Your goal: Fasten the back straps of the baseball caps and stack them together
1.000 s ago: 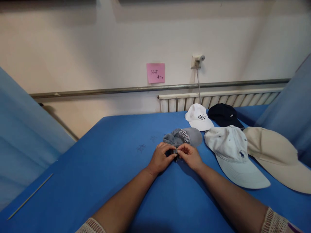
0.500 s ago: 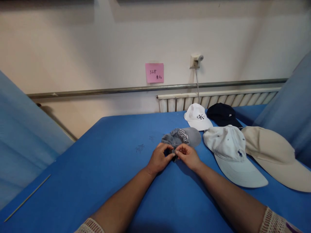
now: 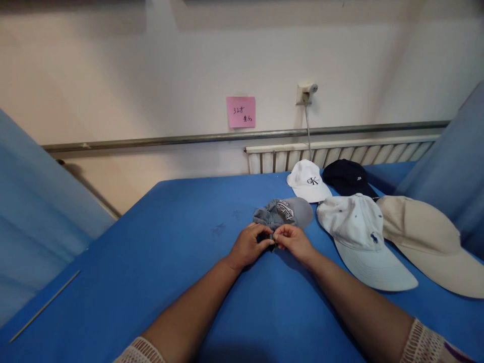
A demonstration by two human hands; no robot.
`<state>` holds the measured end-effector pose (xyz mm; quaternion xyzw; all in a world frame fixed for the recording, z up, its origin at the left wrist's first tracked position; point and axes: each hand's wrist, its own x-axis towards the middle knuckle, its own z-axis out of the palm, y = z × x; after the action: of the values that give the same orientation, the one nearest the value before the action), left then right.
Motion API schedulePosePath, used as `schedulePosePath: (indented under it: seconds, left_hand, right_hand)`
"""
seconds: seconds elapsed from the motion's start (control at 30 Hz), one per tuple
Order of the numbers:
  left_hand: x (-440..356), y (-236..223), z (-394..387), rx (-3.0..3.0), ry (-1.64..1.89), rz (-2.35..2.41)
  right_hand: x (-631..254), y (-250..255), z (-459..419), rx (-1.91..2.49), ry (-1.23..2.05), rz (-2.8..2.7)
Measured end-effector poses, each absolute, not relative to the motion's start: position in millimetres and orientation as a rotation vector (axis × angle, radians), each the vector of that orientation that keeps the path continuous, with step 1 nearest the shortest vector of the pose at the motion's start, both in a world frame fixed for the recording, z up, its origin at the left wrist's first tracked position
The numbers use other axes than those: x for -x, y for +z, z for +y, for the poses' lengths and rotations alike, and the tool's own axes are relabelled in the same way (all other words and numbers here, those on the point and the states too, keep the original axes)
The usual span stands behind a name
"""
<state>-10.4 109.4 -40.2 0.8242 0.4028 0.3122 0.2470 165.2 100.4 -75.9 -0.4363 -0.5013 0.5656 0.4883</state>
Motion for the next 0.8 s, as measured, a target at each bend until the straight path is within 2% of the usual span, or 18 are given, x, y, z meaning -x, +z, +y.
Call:
schedulePosePath:
  seconds: [0.8]
  left_hand:
    - [10, -54, 115, -2.007, 0.916, 1.035]
  right_hand:
    - [-165, -73, 98, 1.023, 1.497, -1.196]
